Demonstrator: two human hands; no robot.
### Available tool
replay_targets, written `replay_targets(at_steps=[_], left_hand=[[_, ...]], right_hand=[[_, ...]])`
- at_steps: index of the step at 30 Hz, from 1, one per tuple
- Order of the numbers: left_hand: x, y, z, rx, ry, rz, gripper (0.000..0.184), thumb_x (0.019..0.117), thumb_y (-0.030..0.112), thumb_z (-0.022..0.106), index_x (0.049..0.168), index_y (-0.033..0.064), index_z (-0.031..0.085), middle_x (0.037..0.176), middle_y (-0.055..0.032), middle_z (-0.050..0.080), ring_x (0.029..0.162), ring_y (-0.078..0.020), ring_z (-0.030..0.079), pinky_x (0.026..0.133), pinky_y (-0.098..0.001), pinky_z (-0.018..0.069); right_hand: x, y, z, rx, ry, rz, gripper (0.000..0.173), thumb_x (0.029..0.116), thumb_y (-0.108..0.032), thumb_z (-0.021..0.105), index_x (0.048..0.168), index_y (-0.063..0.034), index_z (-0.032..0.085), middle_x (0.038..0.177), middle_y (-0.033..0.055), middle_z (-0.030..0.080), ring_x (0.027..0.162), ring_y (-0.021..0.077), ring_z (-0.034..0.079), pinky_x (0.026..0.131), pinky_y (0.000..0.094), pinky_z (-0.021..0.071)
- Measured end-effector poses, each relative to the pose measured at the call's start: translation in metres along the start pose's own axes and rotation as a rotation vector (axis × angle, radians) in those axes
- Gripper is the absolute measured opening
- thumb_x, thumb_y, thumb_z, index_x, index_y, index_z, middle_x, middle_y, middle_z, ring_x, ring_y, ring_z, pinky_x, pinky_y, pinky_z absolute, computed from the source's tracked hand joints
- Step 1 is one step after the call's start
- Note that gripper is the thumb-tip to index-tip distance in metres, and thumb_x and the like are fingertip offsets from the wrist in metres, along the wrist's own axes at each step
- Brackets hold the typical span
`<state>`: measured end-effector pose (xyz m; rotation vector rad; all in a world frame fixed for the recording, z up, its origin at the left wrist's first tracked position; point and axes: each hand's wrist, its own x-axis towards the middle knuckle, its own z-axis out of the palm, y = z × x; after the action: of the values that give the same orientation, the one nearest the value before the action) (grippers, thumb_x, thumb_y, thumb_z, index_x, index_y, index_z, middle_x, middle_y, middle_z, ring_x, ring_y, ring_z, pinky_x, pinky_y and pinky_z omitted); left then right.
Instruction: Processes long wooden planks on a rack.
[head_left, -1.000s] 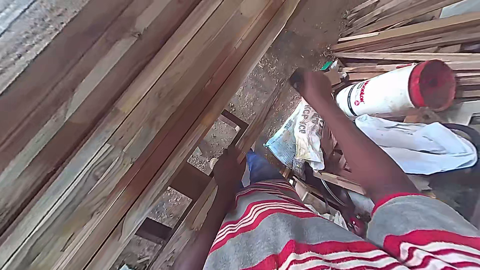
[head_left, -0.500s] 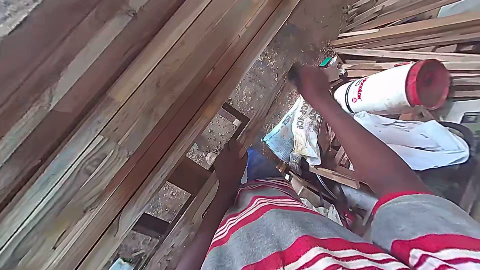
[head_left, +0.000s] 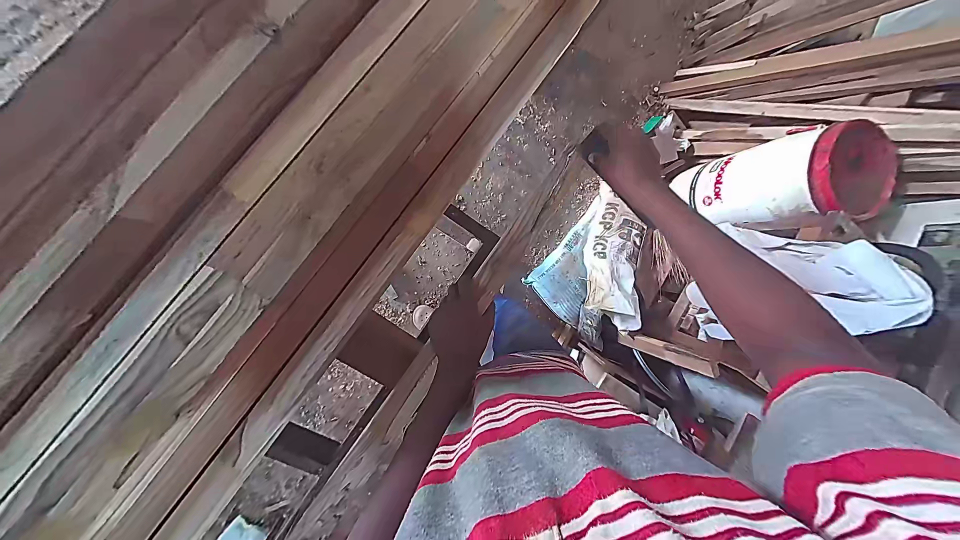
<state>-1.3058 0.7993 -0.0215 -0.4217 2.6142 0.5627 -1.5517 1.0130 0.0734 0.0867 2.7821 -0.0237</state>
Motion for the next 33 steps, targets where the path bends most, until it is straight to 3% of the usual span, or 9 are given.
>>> replay_targets(at_steps=[6,8,11,16,20,25,28,31,33], left_hand=[[-0.002,0.000,0.000,-0.026,-0.042,-0.004,0.056,0.0949,0.040,0.067,0.138,0.0060,0.058,0.123,-0.0217,0.067,0.105,-0.0417,0.069,0.085,-0.0578,0.0555],[-0.001,0.000,-0.001,-0.026,-0.024,0.006,0.055,0.0952,0.040,0.067,0.138,0.0053,0.058,0.123,-0.0220,0.068,0.104,-0.0413,0.070,0.084,-0.0579,0.0555],[0.000,-0.001,0.003,-0.047,0.009,0.025,0.052,0.0950,0.039,0.067,0.134,0.0050,0.060,0.120,-0.0221,0.069,0.102,-0.0415,0.071,0.082,-0.0578,0.0561],[-0.001,-0.001,0.001,-0.059,-0.007,0.034,0.054,0.0955,0.039,0.066,0.136,0.0049,0.058,0.122,-0.0222,0.068,0.104,-0.0408,0.070,0.083,-0.0570,0.0562],[0.000,-0.002,0.000,-0.054,-0.016,0.033,0.055,0.0952,0.039,0.066,0.137,0.0047,0.058,0.123,-0.0223,0.067,0.105,-0.0416,0.070,0.084,-0.0570,0.0559],[0.000,-0.001,-0.004,-0.065,0.004,0.039,0.056,0.0946,0.037,0.067,0.139,0.0048,0.057,0.122,-0.0218,0.068,0.103,-0.0400,0.071,0.083,-0.0565,0.0565],[-0.003,-0.001,-0.003,-0.064,0.018,0.047,0.055,0.0945,0.037,0.066,0.138,0.0055,0.058,0.121,-0.0199,0.068,0.103,-0.0385,0.071,0.082,-0.0546,0.0574],[-0.003,-0.001,-0.005,-0.068,-0.004,0.049,0.056,0.0946,0.037,0.066,0.140,0.0053,0.056,0.123,-0.0201,0.067,0.105,-0.0375,0.070,0.084,-0.0538,0.0572],[-0.003,0.000,-0.005,-0.062,-0.016,0.041,0.057,0.0946,0.038,0.067,0.141,0.0051,0.055,0.125,-0.0205,0.067,0.106,-0.0380,0.070,0.084,-0.0544,0.0569]], right_hand=[[-0.018,-0.022,0.005,-0.212,-0.054,-0.109,0.038,0.0964,-0.008,0.061,0.134,-0.0019,0.057,0.112,0.0323,0.067,0.103,0.0555,0.066,0.078,0.0709,0.0512],[-0.014,-0.013,-0.006,-0.168,-0.073,-0.132,0.035,0.0983,-0.016,0.062,0.132,-0.0056,0.063,0.119,0.0307,0.066,0.110,0.0541,0.064,0.083,0.0728,0.0492],[-0.007,-0.010,-0.011,-0.118,-0.003,-0.037,0.034,0.0981,-0.017,0.062,0.127,0.0005,0.063,0.122,0.0313,0.065,0.114,0.0524,0.063,0.087,0.0708,0.0494],[-0.019,-0.017,0.014,-0.130,-0.029,-0.035,0.044,0.1002,-0.018,0.060,0.142,-0.0070,0.054,0.117,0.0323,0.065,0.107,0.0539,0.065,0.080,0.0698,0.0515],[-0.009,-0.014,-0.007,-0.074,-0.021,-0.038,0.035,0.0964,-0.017,0.063,0.128,-0.0032,0.064,0.126,0.0291,0.065,0.117,0.0509,0.062,0.088,0.0723,0.0487],[-0.021,-0.035,0.004,-0.164,-0.014,0.021,0.036,0.0955,-0.009,0.064,0.128,0.0045,0.058,0.116,0.0327,0.066,0.106,0.0534,0.066,0.081,0.0694,0.0517],[-0.017,-0.025,-0.001,-0.165,-0.051,-0.036,0.033,0.0970,-0.015,0.062,0.127,-0.0013,0.063,0.118,0.0309,0.066,0.109,0.0531,0.064,0.081,0.0716,0.0500],[-0.011,-0.024,-0.013,-0.135,-0.016,0.011,0.031,0.0968,-0.015,0.063,0.121,0.0045,0.064,0.122,0.0327,0.064,0.114,0.0524,0.063,0.086,0.0708,0.0495],[-0.017,-0.032,-0.003,-0.147,-0.014,0.035,0.036,0.0936,-0.009,0.065,0.126,0.0056,0.061,0.120,0.0338,0.064,0.111,0.0536,0.063,0.084,0.0706,0.0511]])
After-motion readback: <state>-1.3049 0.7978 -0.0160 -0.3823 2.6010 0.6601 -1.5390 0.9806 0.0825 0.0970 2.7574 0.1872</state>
